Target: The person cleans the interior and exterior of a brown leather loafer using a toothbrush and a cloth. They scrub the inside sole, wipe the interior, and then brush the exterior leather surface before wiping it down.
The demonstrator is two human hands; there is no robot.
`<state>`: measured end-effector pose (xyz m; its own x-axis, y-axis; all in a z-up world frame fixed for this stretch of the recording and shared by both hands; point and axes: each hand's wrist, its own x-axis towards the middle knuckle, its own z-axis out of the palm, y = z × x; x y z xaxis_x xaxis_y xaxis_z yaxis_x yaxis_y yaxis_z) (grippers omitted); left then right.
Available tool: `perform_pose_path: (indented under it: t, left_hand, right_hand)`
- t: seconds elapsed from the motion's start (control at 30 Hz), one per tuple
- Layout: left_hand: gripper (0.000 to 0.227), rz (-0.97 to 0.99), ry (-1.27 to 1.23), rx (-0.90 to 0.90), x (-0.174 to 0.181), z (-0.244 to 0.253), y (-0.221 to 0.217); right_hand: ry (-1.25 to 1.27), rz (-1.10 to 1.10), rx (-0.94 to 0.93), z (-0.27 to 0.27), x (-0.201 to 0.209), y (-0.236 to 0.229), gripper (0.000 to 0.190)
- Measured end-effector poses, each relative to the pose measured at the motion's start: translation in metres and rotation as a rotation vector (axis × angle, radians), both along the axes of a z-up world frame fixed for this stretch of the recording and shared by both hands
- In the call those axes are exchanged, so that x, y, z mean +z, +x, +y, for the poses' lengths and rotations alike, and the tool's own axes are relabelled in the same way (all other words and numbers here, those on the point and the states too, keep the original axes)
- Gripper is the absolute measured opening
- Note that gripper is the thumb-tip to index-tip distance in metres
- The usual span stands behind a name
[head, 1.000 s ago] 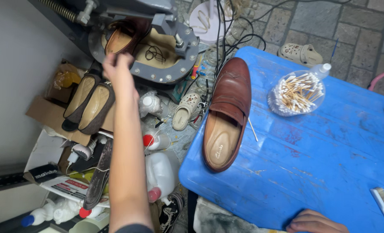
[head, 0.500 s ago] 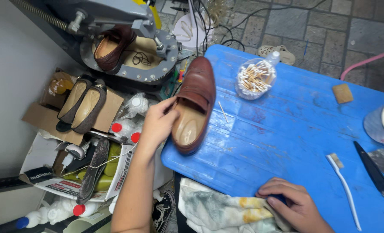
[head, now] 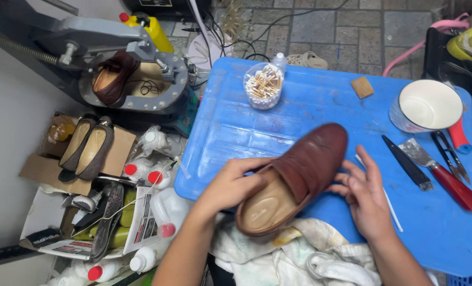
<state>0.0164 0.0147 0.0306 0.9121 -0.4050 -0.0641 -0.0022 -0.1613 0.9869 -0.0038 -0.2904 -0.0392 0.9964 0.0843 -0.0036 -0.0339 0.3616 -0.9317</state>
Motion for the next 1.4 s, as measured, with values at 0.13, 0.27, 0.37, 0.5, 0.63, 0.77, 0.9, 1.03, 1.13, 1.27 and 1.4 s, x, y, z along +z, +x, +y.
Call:
perform_pose_path:
  t: [0.13, 0.27, 0.37, 0.5, 0.63, 0.77, 0.9, 1.03, 1.13, 1.27, 1.4]
  left_hand:
    - [0.047, -0.021, 0.06, -0.021, -0.01, -0.033, 0.02]
    - [0.045, -0.082, 0.093, 0.063, -0.002, -0.044, 0.025]
    - [0.037, -0.342, 0.162, 0.268, 0.021, -0.049, 0.011]
    - [0.016, -0.495, -0.033, 0.12, 0.055, -0.068, -0.048]
    - [0.024, -0.203, -0.588, -0.766, 0.05, -0.095, -0.076]
    - [0.021, -0.228, -0.563, -0.877, 0.026, -0.107, -0.087]
    - [0.018, -0.262, -0.489, -0.845, 0.029, -0.09, -0.083]
    - [0.017, -0.288, -0.436, -0.791, 0.034, -0.074, -0.09]
    - [0.017, -0.335, -0.394, -0.772, 0.036, -0.07, -0.089]
    - [0.018, -0.472, -0.322, -0.722, 0.047, -0.066, -0.085]
    - [0.02, -0.764, 0.05, -0.184, 0.053, -0.067, -0.08]
  right_hand:
    - [-0.152, -0.013, -0.098, -0.013, -0.002, 0.012, 0.077]
    - [-0.155, -0.034, -0.168, -0.014, -0.014, 0.016, 0.075]
    - [-0.159, -0.05, -0.181, -0.009, -0.027, 0.015, 0.073]
    - [-0.16, -0.165, -0.151, -0.002, -0.034, 0.016, 0.077]
    - [-0.268, -0.21, -0.101, 0.002, -0.034, 0.016, 0.078]
    - [-0.388, -0.261, -0.137, 0.003, -0.034, 0.014, 0.069]
    - [-0.547, -0.375, -0.175, 0.006, -0.021, 0.013, 0.058]
    - [-0.596, -0.397, -0.179, 0.007, -0.016, 0.008, 0.053]
    - [-0.613, -0.4, -0.199, 0.007, -0.016, 0.011, 0.053]
    - [-0.627, -0.393, -0.242, 0.005, -0.017, 0.007, 0.049]
    - [-0.564, -0.41, -0.238, 0.0, -0.02, 0.008, 0.047]
